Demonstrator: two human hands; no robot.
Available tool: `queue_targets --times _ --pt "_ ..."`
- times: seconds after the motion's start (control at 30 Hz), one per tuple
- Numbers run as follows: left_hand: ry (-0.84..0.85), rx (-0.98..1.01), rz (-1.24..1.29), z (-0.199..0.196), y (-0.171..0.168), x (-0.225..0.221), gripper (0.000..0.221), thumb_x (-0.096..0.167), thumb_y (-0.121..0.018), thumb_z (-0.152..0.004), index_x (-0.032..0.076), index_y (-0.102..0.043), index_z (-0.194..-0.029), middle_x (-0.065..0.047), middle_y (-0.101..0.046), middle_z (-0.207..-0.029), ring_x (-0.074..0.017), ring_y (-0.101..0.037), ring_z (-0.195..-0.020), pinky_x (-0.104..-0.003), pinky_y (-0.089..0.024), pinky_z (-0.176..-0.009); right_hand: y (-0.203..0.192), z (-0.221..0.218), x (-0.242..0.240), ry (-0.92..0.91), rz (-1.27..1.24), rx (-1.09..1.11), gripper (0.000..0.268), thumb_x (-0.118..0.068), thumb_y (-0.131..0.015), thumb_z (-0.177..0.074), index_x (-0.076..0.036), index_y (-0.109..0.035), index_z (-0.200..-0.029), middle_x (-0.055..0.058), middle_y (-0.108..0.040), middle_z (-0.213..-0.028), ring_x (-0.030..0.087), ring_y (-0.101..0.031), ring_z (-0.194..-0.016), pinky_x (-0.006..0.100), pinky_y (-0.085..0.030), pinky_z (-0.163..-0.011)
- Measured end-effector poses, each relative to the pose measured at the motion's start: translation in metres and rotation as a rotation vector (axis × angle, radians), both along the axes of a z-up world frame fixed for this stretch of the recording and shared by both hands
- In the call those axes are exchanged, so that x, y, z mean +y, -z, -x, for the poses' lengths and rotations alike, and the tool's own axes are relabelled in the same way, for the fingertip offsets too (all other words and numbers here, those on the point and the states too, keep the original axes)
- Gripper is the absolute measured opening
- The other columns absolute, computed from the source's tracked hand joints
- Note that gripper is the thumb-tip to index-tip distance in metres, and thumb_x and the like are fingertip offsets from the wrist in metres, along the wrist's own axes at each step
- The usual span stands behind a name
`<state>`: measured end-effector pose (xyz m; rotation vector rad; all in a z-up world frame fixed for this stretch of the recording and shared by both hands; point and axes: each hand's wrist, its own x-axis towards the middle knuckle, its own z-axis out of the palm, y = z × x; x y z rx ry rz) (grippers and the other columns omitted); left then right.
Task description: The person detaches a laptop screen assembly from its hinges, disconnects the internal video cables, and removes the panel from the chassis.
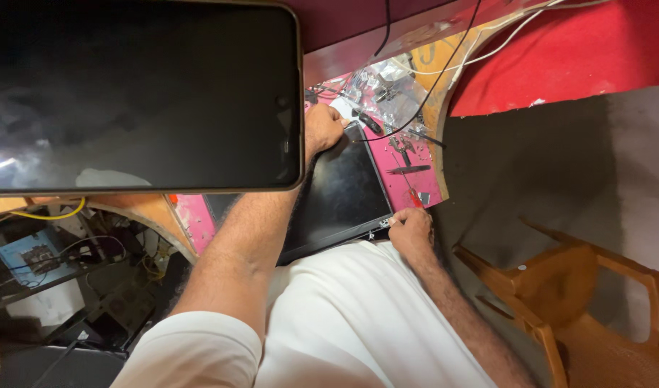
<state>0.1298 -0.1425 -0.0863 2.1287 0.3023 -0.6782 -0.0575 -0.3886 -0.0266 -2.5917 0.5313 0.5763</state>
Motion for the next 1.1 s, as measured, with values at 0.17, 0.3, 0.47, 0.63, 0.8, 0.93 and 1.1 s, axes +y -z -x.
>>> queue_targets --times 0.17,0.3,0.47,0.63,0.8,0.93,1.1 --pt "0.013 -0.036 0.071 0.008 0.001 0.004 0.03 0.034 -0.072 -0.091 0.005 -0.079 -0.097 -0.018 -0.077 -0.089 -0.0301 -0.075 -0.087 -0.043 -0.055 -0.085 -0.013 -0.005 -0.003 0.111 -0.068 0.071 0.013 -0.021 -0.082 -0.079 -0.011 -0.082 -0.087 0.019 -0.075 -0.085 0.033 -0.074 -0.083 0.045 -0.056 -0.081" --pt "0.017 -0.084 0.105 0.002 0.014 0.003 0.029 0.033 -0.075 -0.088 0.005 -0.079 -0.094 -0.017 -0.076 -0.086 -0.0289 -0.075 -0.083 -0.041 -0.055 -0.082 0.004 -0.006 -0.013 0.046 -0.141 0.014 0.01 -0.016 -0.079 -0.079 -0.007 -0.082 -0.084 0.015 -0.077 -0.081 0.026 -0.074 -0.076 0.041 -0.057 -0.075" --pt "0.021 -0.096 0.093 0.001 0.021 0.002 0.026 0.031 -0.074 -0.088 0.006 -0.08 -0.093 -0.017 -0.076 -0.084 -0.0279 -0.075 -0.082 -0.041 -0.056 -0.08 0.015 -0.001 -0.015 0.45 -0.472 0.217 0.015 -0.008 -0.073 -0.084 0.003 -0.077 -0.093 0.013 -0.075 -0.082 0.024 -0.072 -0.074 0.038 -0.059 -0.069" --pt "0.021 -0.077 0.078 0.003 0.012 0.005 0.027 0.032 -0.074 -0.089 0.006 -0.079 -0.091 -0.017 -0.076 -0.084 -0.0283 -0.075 -0.082 -0.041 -0.055 -0.081 0.006 -0.012 -0.011 0.772 -0.65 0.399 0.024 0.0 -0.066 -0.086 0.008 -0.068 -0.108 0.018 -0.072 -0.095 0.029 -0.075 -0.08 0.043 -0.065 -0.077" --pt "0.032 -0.089 0.078 0.001 0.006 0.005 0.026 0.031 -0.073 -0.089 0.007 -0.079 -0.093 -0.015 -0.077 -0.087 -0.0268 -0.074 -0.085 -0.041 -0.055 -0.081 0.029 -0.002 0.013 0.961 -0.678 0.327 0.025 -0.003 -0.063 -0.092 0.0 -0.065 -0.116 0.012 -0.067 -0.111 0.026 -0.066 -0.102 0.051 -0.054 -0.096" --pt "0.008 -0.051 0.094 0.005 0.004 0.006 0.027 0.032 -0.073 -0.089 0.005 -0.078 -0.093 -0.016 -0.076 -0.086 -0.0273 -0.075 -0.085 -0.041 -0.055 -0.082 0.054 0.01 0.02 0.947 -0.692 0.271 0.021 -0.006 -0.063 -0.094 0.0 -0.067 -0.114 0.01 -0.066 -0.108 0.026 -0.065 -0.101 0.049 -0.053 -0.097" --pt "0.033 -0.061 0.103 0.001 0.008 0.007 0.029 0.032 -0.072 -0.091 0.004 -0.077 -0.095 -0.018 -0.074 -0.083 -0.0298 -0.074 -0.082 -0.043 -0.055 -0.08 0.065 0.004 0.017 0.956 -0.605 0.299 0.023 -0.011 -0.066 -0.094 -0.001 -0.065 -0.115 0.011 -0.068 -0.109 0.027 -0.066 -0.1 0.046 -0.053 -0.097"
